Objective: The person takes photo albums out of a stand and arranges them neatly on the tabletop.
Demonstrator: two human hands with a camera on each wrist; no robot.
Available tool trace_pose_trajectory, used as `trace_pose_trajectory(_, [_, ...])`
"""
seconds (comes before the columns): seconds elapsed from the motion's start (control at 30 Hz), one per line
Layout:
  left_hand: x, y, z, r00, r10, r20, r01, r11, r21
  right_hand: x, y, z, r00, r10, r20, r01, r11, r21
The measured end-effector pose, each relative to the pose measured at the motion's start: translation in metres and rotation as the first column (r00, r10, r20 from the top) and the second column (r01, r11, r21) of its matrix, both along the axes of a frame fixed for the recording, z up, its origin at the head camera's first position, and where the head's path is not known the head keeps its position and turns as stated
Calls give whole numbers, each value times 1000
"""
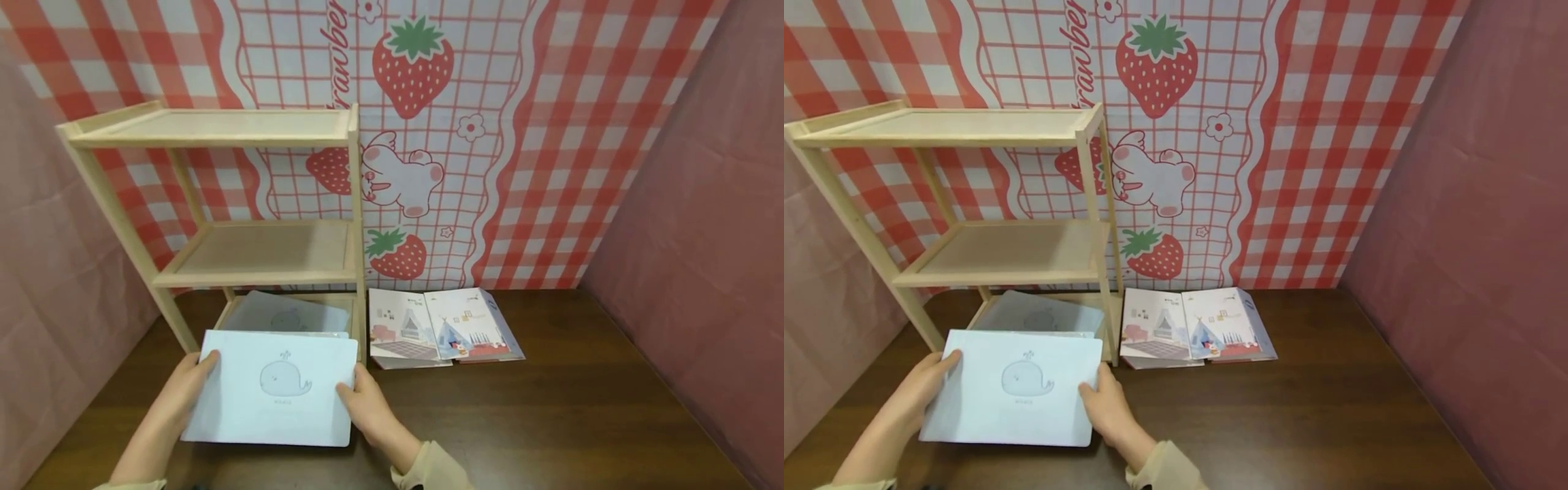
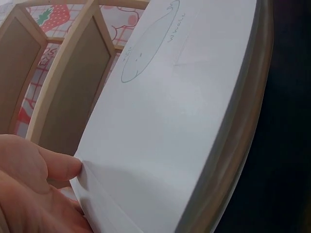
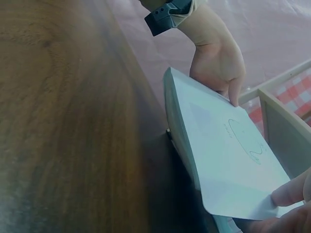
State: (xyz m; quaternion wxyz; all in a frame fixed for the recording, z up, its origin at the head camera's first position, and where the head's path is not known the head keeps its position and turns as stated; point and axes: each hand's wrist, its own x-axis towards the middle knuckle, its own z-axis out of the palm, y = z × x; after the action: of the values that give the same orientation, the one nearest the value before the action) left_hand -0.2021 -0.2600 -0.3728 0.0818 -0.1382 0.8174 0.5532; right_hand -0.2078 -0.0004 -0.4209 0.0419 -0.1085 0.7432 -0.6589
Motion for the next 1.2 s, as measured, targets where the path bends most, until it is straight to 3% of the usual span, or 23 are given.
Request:
trace_pose_trajectory(0.23, [5, -2, -7, 1000, -7, -1, 7, 1000, -3, 3, 1, -3, 1000, -3, -18, 4, 998, 58])
trace_pose_trajectory(0.43, [8, -4, -12, 997, -45, 63, 44, 999, 17, 3, 3, -6, 1000, -4, -24, 7, 994, 108])
trace_pose_trajectory(0.7, [9, -4, -17, 992, -105, 72, 109, 992, -57, 4, 5, -14, 1000, -3, -2, 4, 990, 138])
trace_pose_trajectory(0.97, [12, -2, -23, 994, -103, 45, 105, 992, -62, 7, 5, -17, 999, 14, 34, -18, 991, 131])
trace_pose_trajectory(1.2, [14, -3, -26, 991, -115, 70, 119, 991, -59, 8, 4, -17, 1000, 4, 24, -7, 991, 131])
